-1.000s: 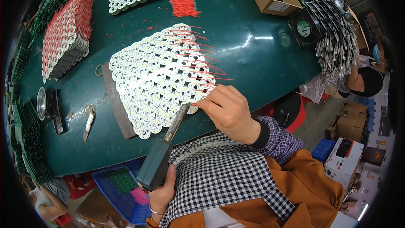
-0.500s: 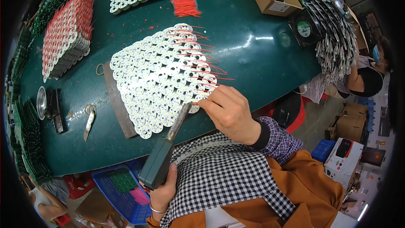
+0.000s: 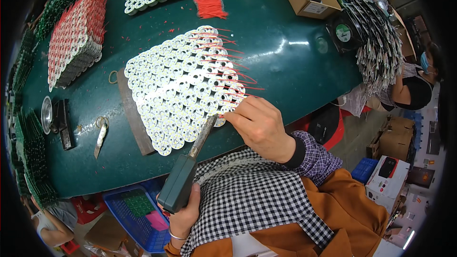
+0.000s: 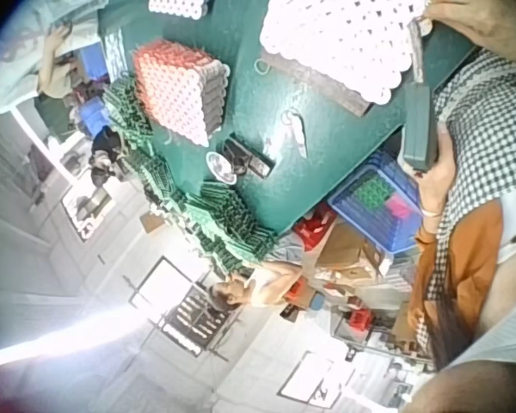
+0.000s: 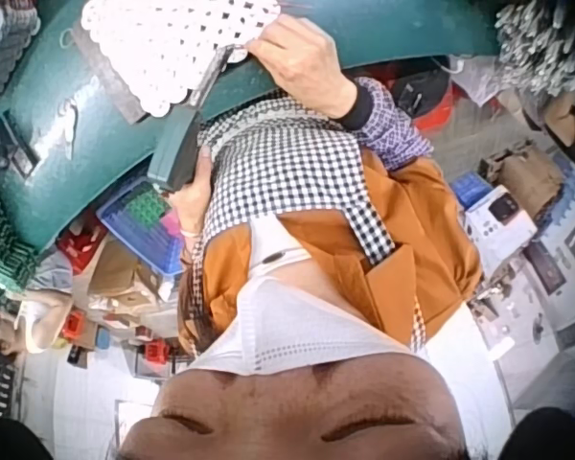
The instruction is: The person attaches wires to a panel of circular LED circuit boards by positioning the wires and soldering them in place with a soldering tool.
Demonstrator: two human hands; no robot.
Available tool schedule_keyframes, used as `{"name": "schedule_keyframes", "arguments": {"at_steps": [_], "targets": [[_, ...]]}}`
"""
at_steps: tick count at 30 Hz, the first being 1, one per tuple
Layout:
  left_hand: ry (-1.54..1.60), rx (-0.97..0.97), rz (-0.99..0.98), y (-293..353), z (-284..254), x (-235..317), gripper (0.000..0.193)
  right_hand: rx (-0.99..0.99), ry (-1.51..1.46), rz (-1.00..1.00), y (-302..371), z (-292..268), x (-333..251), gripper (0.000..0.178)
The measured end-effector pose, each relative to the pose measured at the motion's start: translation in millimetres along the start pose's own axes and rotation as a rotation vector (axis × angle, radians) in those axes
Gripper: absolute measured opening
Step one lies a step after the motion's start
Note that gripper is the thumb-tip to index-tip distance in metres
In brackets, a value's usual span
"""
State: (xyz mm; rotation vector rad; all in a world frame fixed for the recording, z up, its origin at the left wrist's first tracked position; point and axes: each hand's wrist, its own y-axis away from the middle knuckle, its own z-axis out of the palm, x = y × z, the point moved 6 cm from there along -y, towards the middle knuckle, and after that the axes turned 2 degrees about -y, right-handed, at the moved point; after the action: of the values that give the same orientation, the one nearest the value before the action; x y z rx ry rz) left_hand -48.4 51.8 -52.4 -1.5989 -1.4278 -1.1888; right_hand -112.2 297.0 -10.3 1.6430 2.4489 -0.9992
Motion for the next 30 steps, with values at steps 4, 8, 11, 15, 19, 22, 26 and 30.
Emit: {"name": "schedule_keyframes", "arguments": {"at_steps": [4, 8, 11, 15, 19, 22, 26, 30], "targets": [[0.029, 0.007, -0.037, 2, 0, -2, 0.023, -0.005, 0.015, 0.014, -2, 0, -2, 0.016], [0.023, 0.005, -0.040, 1, -2, -1, 0.022, -0.057, 0.037, 0.036, -1, 2, -1, 0.014], [0.000, 0.018, -0.020, 2, -1, 3, 0.021, -0.031, 0.028, 0.029, -3, 1, -2, 0.014], [0.122, 0.136, -0.056, 15, -12, 1, 0.026, -0.031, 0.016, 0.034, -2, 1, -2, 0.014], [0.006, 0.118, 0.081, 21, -17, 3, 0.035, -0.017, -0.024, 0.092, -1, 1, -1, 0.016], [-0.103, 0.069, 0.140, 25, -18, 7, 0.039, 0.024, -0.043, 0.117, -2, -5, -3, 0.017], [-0.055, 0.091, 0.088, 23, -17, 7, 0.044, 0.054, -0.056, 0.069, -2, -7, -9, 0.017], [-0.012, 0.065, 0.023, 21, -14, 6, 0.040, -0.009, -0.107, 0.070, 3, 3, -5, 0.015]]}}
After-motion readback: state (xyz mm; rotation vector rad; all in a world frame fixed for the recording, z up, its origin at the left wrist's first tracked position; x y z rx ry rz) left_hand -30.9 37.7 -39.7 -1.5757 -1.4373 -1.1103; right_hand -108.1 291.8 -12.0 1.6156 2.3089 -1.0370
